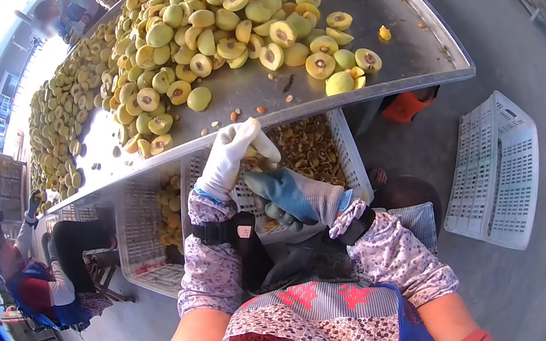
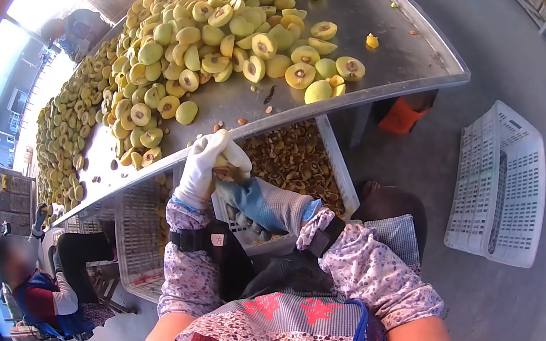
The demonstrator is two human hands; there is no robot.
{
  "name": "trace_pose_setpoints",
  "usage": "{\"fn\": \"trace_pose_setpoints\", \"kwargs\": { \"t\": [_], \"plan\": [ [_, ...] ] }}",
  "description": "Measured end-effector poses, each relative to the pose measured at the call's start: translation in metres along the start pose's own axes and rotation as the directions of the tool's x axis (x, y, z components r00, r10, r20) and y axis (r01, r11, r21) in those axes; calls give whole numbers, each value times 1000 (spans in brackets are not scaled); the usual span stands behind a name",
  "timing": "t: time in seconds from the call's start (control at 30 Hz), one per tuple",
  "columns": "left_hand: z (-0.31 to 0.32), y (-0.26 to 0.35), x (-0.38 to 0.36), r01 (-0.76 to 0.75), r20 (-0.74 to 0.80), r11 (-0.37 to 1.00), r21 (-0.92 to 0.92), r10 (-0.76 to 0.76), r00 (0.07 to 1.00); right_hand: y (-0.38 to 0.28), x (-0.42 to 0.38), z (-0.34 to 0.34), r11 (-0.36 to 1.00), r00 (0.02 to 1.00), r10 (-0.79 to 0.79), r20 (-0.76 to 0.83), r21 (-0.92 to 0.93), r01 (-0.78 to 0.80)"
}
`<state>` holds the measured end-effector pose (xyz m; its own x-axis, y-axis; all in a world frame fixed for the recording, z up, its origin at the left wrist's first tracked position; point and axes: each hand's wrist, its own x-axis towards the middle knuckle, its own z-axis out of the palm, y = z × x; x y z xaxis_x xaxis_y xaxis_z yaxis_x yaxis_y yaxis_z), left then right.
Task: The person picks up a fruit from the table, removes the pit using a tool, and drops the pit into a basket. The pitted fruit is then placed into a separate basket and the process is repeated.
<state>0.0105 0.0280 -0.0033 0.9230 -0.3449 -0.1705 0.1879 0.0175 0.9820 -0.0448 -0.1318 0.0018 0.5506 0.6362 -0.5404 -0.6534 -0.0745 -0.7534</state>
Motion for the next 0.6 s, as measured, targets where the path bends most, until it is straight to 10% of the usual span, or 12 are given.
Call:
{"fn": "trace_pose_setpoints", "kwargs": {
  "t": [0.23,0.4,0.47,0.6],
  "plan": [
    [26,-9,2,-159,-213,713,-683,14,977,-1,-3,-8,988,989,-46,142,150,24],
    [6,-6,-2,-246,-296,516,-821,-17,955,31,12,-19,725,929,-349,-126,-664,182],
    [-12,-2,-8,-305,-328,556,-773,61,943,24,11,-21,481,925,-267,-271,-869,-116],
    [-30,15,-43,-427,-687,852,-304,115,718,22,3,-21,547,806,-436,-400,-829,-116]
  ]
}}
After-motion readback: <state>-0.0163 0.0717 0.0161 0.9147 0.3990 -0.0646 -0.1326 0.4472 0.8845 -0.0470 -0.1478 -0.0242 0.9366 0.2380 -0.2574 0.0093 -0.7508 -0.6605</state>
